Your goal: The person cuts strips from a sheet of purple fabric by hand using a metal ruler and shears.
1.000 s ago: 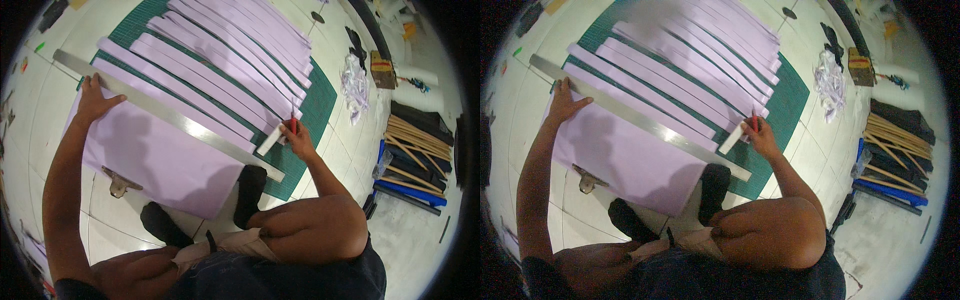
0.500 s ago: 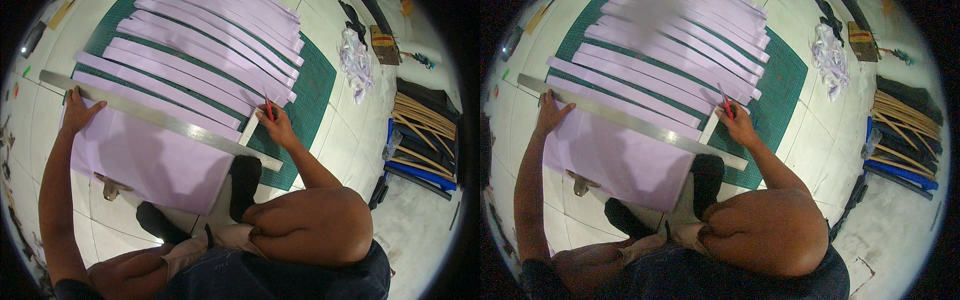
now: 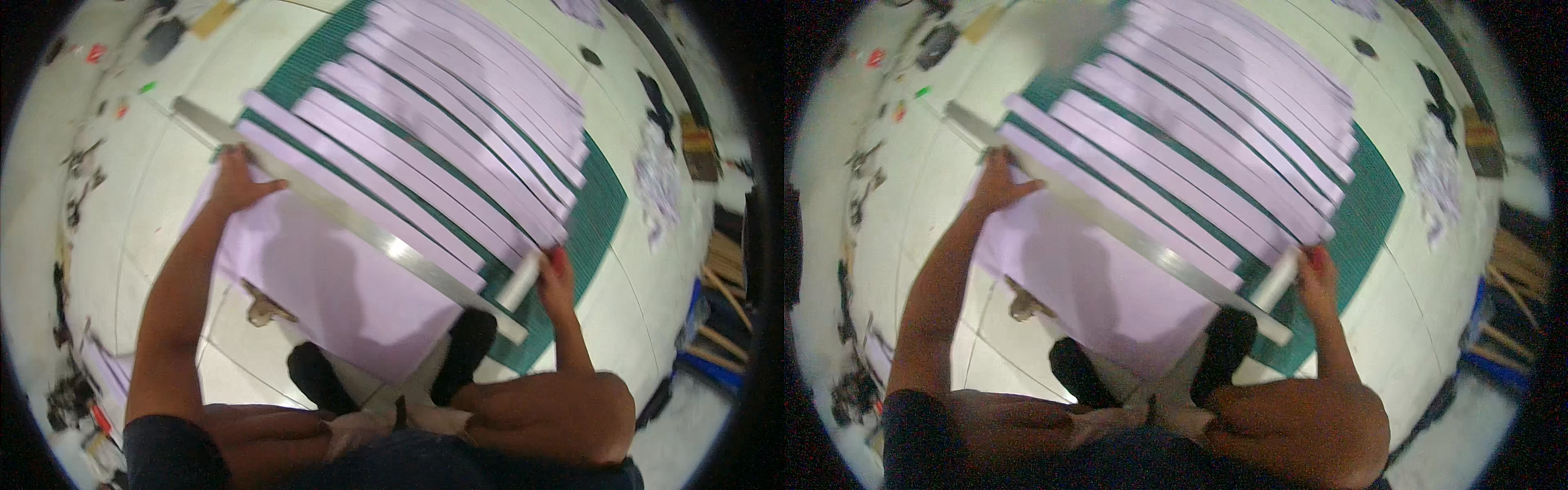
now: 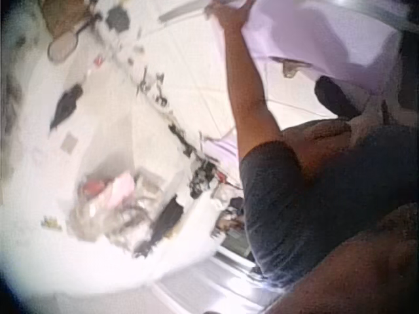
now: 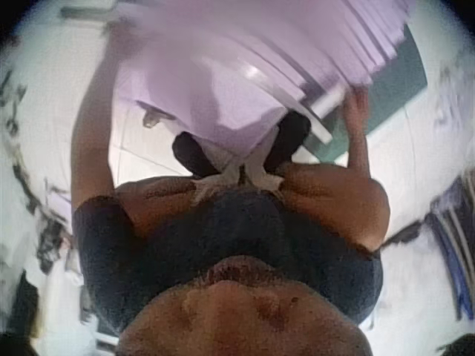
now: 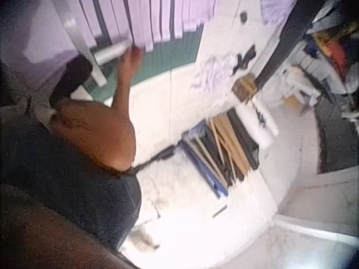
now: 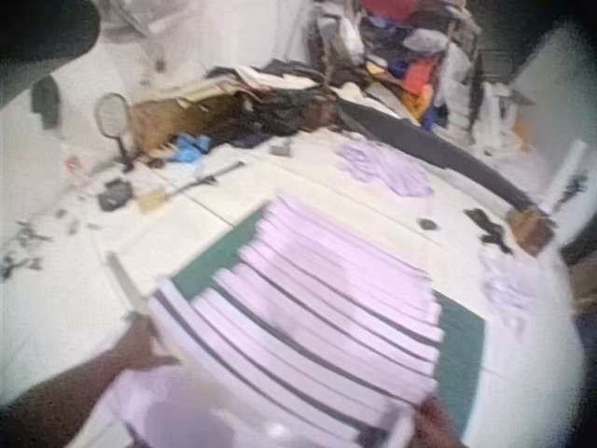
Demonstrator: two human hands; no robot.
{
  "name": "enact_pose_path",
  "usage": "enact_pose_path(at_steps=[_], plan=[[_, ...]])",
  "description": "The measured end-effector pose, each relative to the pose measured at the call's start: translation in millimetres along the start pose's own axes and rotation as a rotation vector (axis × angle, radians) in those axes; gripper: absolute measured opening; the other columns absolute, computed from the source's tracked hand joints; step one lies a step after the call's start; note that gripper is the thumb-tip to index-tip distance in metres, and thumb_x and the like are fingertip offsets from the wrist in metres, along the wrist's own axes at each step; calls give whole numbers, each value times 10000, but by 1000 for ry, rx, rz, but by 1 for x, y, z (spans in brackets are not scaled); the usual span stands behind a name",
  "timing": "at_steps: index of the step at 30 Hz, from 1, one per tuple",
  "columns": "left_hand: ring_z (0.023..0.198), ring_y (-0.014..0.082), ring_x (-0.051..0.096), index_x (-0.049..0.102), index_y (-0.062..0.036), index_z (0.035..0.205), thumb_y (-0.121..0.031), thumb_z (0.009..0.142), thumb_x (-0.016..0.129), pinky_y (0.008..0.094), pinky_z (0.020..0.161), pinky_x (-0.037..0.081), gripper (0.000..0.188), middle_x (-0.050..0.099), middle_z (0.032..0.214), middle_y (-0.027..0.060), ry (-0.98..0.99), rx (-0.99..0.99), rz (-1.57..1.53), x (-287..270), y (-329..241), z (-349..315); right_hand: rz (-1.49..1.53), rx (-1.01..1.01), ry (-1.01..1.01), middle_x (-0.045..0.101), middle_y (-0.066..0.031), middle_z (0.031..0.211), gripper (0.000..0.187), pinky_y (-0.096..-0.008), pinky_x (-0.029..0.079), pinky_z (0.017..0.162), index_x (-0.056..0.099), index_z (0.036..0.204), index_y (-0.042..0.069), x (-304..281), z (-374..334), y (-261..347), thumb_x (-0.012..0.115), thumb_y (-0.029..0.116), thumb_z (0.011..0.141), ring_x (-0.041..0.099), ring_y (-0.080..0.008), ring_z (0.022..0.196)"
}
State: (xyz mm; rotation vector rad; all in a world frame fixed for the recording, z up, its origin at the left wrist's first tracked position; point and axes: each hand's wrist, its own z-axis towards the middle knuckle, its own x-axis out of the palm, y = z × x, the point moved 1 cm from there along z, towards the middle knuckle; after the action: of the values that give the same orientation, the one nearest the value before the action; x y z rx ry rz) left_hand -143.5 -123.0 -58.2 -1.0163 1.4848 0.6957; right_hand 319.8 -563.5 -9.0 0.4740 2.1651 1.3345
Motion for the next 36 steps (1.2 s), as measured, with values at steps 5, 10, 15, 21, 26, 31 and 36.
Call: enact_pose_path(at_steps=[5,10,15,21,26,31,36], plan=[[1272,417,487,441,46,1388,-677,641,805,491,1042,453,1101,467,1352,272,120,-94,-89,-52,-41,5,-174,32,-396,529,56,766,294,-206,325,497,618,1125,70,-95,-21,-37,637,325,981,431,-30,574],[1087,364,600,629,-83,1200,-468,759,799,471,952,502,609,590,1134,186,42,-99,-143,-51,1,16,-431,-64,-397,602,-23,892,354,-306,452,707,618,1114,-8,-100,-9,-53,616,324,992,543,-143,775],[1192,395,534,478,15,1348,-441,681,867,455,1026,448,896,570,1203,236,-185,-12,-195,-23,27,38,-251,-209,-384,599,-57,1046,518,-298,471,673,461,1425,31,-73,50,-9,573,291,992,545,-140,752],[1155,417,550,554,70,1292,-464,679,852,441,1002,470,866,540,1222,283,-6,11,-7,-39,26,47,-285,-139,171,611,-55,831,415,-288,486,513,408,1377,89,125,89,139,547,255,1024,576,-123,628],[1195,405,542,516,99,1286,-448,614,900,427,1024,463,948,518,1298,278,41,68,-204,-35,30,54,-787,-344,554,640,-224,805,260,-494,511,649,436,1143,5,256,98,169,464,233,1019,638,-383,666],[1219,394,546,403,53,1384,-498,574,917,434,1034,464,1107,497,1335,259,123,-47,-127,-42,26,51,-959,-475,741,641,-264,827,210,-534,499,722,432,1071,-15,365,98,177,446,176,984,628,-453,746],[1247,332,575,313,47,1463,-569,537,913,449,997,482,1264,464,1432,219,100,-85,-70,-53,14,43,-888,-558,758,665,-278,892,216,-552,507,760,434,1090,-39,433,93,183,439,131,956,664,-449,829]])
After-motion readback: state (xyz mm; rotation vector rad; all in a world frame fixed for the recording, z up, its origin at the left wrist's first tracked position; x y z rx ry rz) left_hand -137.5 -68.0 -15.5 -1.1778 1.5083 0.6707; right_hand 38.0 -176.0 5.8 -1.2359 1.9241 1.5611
